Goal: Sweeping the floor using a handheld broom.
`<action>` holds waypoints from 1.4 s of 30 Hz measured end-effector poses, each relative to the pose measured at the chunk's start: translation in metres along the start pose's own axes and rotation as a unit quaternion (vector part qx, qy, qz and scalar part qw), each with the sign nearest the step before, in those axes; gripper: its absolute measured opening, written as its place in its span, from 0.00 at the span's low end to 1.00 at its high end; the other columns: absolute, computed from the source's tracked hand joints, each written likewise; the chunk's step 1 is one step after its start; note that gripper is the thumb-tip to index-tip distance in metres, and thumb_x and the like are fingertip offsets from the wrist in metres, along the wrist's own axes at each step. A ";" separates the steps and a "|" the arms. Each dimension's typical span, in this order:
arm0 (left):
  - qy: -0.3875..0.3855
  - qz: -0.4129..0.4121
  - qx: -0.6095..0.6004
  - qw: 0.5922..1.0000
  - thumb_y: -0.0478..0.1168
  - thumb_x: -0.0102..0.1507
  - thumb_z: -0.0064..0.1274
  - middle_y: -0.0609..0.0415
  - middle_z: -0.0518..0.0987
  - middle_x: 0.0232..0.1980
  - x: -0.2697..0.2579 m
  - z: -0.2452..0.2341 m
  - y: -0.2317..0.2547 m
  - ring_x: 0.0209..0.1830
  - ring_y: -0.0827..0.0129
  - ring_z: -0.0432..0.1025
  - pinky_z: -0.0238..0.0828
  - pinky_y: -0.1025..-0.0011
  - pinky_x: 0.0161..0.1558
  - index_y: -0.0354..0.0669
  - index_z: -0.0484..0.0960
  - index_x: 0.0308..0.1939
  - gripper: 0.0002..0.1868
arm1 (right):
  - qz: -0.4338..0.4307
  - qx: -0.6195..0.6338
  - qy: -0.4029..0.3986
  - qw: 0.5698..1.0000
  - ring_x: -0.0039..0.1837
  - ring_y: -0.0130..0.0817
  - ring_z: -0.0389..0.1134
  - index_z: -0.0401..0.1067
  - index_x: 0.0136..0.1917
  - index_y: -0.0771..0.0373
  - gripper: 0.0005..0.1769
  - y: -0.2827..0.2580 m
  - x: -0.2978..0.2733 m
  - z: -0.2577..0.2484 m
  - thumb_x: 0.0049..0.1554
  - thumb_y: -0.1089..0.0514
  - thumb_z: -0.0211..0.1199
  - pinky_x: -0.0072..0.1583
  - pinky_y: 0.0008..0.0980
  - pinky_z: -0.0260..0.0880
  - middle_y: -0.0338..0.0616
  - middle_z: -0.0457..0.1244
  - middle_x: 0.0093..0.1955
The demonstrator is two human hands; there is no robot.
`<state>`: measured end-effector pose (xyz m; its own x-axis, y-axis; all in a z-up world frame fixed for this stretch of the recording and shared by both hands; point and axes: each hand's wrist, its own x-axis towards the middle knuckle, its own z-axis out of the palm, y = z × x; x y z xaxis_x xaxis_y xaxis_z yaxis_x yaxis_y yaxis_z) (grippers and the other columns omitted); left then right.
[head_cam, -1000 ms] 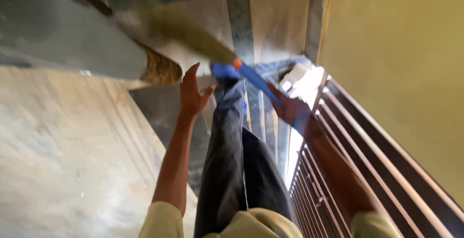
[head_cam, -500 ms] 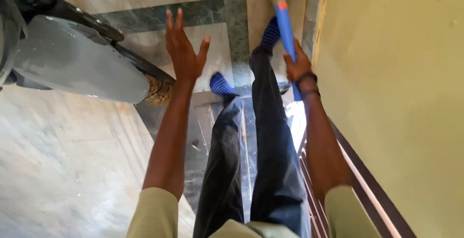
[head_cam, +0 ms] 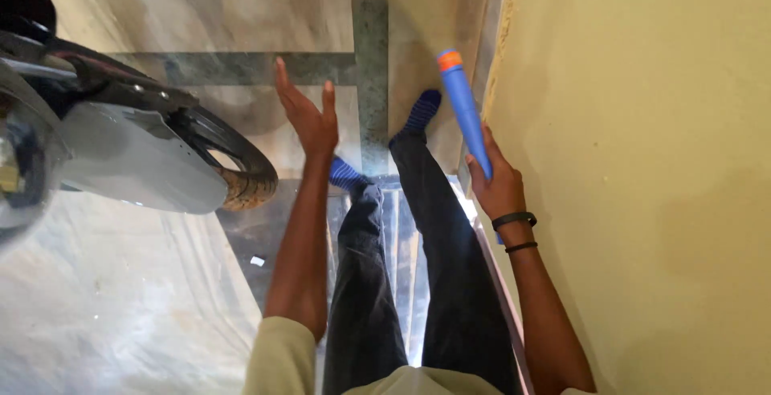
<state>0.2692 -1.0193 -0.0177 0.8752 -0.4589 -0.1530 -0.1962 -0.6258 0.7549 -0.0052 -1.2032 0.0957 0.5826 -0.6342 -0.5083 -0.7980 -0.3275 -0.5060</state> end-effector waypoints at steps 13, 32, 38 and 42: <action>-0.049 -0.117 -0.021 0.992 0.54 0.68 0.54 0.33 0.53 0.82 -0.045 0.010 0.016 0.81 0.39 0.51 0.49 0.45 0.76 0.37 0.48 0.81 0.47 | 0.022 0.076 -0.022 0.997 0.38 0.39 0.74 0.55 0.81 0.51 0.37 0.011 0.177 0.011 0.62 0.52 0.63 0.42 0.40 0.76 0.53 0.70 0.47; -0.087 -0.192 0.008 0.978 0.53 0.68 0.55 0.33 0.58 0.79 0.003 0.028 0.010 0.73 0.39 0.62 0.60 0.47 0.69 0.38 0.51 0.80 0.44 | 0.011 0.000 -0.106 0.994 0.47 0.61 0.71 0.53 0.82 0.43 0.38 -0.030 0.215 0.011 0.62 0.51 0.62 0.49 0.52 0.72 0.62 0.69 0.47; -0.027 -0.212 -0.085 0.973 0.52 0.68 0.53 0.36 0.61 0.78 0.056 0.049 0.036 0.73 0.44 0.64 0.60 0.51 0.70 0.40 0.52 0.80 0.42 | -0.077 -0.027 -0.025 0.996 0.50 0.59 0.72 0.58 0.80 0.42 0.37 -0.063 0.188 -0.082 0.61 0.50 0.64 0.49 0.49 0.74 0.59 0.69 0.58; -0.016 -0.272 -0.130 0.953 0.51 0.68 0.51 0.36 0.62 0.77 0.078 0.049 0.041 0.74 0.45 0.62 0.58 0.52 0.70 0.41 0.50 0.80 0.42 | 0.063 0.064 -0.018 0.996 0.33 0.39 0.66 0.53 0.85 0.48 0.37 -0.060 0.231 -0.111 0.66 0.50 0.58 0.38 0.41 0.69 0.48 0.67 0.39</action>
<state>0.3078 -1.1117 -0.0299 0.8011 -0.1323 -0.5837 0.4034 -0.6010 0.6900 0.1606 -1.4077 0.0861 0.4869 -0.6376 -0.5970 -0.8399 -0.1540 -0.5205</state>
